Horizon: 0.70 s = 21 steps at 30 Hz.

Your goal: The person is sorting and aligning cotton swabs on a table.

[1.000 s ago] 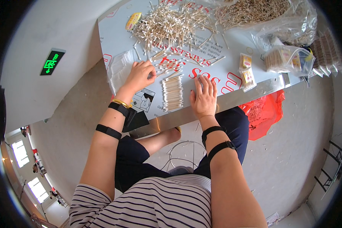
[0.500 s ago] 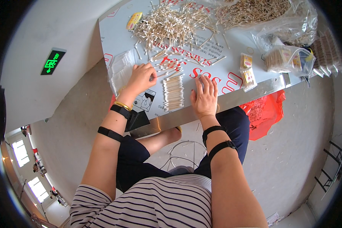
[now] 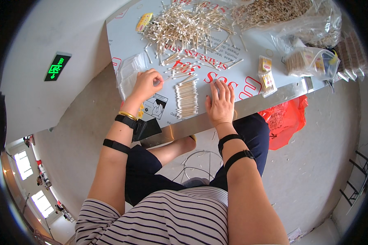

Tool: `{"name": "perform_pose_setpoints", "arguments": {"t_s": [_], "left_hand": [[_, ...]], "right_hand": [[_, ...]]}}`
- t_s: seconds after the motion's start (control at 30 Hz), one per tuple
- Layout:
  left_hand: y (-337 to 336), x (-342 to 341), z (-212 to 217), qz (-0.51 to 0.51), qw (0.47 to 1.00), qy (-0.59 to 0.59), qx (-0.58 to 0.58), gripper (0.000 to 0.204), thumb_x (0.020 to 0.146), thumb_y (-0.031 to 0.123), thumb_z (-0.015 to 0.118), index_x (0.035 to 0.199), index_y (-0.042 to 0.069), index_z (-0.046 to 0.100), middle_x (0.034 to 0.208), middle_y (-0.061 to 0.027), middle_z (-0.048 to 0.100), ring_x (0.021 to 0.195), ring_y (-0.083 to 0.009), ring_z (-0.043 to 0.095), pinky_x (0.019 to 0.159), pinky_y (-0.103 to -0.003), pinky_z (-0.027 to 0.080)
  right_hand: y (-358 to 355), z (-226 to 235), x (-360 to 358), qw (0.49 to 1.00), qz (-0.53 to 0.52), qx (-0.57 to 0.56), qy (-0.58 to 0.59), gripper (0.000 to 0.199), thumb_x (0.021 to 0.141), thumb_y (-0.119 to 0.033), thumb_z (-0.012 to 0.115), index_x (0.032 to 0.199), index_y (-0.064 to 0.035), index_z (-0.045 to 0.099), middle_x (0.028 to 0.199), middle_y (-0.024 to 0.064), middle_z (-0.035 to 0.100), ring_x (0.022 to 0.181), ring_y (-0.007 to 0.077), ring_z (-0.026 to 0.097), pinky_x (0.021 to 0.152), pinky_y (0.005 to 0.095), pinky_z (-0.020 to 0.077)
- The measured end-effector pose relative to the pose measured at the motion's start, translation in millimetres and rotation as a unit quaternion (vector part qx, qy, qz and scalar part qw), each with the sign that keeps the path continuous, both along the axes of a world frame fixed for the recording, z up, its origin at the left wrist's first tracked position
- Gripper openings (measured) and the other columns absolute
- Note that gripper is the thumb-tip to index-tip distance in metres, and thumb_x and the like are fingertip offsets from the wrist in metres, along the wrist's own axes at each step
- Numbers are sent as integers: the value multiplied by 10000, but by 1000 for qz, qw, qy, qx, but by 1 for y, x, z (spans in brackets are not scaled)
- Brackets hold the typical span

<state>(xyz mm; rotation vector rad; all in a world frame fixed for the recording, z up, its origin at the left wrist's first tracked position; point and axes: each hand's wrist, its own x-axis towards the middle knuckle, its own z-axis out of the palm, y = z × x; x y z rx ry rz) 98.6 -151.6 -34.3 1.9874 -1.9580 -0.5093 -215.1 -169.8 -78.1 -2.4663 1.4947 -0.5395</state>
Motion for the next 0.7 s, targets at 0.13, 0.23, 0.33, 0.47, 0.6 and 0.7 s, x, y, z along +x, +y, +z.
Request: {"name": "perform_pose_setpoints", "arguments": {"t_s": [0.13, 0.23, 0.33, 0.47, 0.6, 0.7], "left_hand": [[7, 4, -2, 45, 998, 32, 1, 83, 798, 177, 781, 810, 145, 705, 856, 12, 661, 861, -192, 670, 890, -377, 394], [15, 11, -3, 40, 999, 12, 13, 99, 799, 177, 787, 832, 143, 700, 862, 7, 658, 861, -200, 669, 888, -387, 400], [19, 8, -3, 35, 999, -27, -20, 128, 809, 160, 784, 898, 143, 695, 889, -2, 656, 871, -215, 667, 881, -402, 414], [13, -18, -6, 50, 990, 38, -128, 188, 838, 114, 775, 1000, 153, 688, 943, -14, 646, 922, -232, 661, 865, -414, 440], [6, -74, -11, 21, 989, 55, -133, 165, 857, 113, 776, 996, 155, 696, 939, -10, 641, 951, -236, 648, 863, -415, 450], [2, -84, -20, 62, 988, 27, -136, 131, 868, 148, 798, 966, 134, 711, 916, -11, 652, 879, -223, 661, 869, -402, 465]], "right_hand": [[0, 0, 1, 1000, 2, -2, 3, 560, 937, -252, 622, 1472, -117, 528, 1504, 81, 501, 1464, 260, 409, 1279, 485, 244], [0, 2, 1, 1000, 1, -2, 1, 565, 936, -256, 625, 1475, -117, 526, 1504, 80, 501, 1463, 262, 410, 1278, 484, 246], [-1, 0, 0, 1000, 0, -6, 0, 567, 935, -254, 626, 1476, -116, 526, 1505, 80, 501, 1462, 266, 410, 1278, 484, 246], [0, 1, 2, 1000, 0, -5, -4, 567, 933, -255, 629, 1473, -114, 529, 1505, 79, 501, 1459, 269, 411, 1278, 484, 247], [0, -1, -1, 1000, 1, -6, 4, 567, 931, -258, 630, 1471, -116, 529, 1504, 79, 501, 1457, 267, 414, 1277, 485, 246], [0, -3, 0, 1000, 2, -10, 5, 566, 931, -258, 630, 1470, -120, 530, 1503, 78, 502, 1455, 269, 417, 1276, 485, 249]]}}
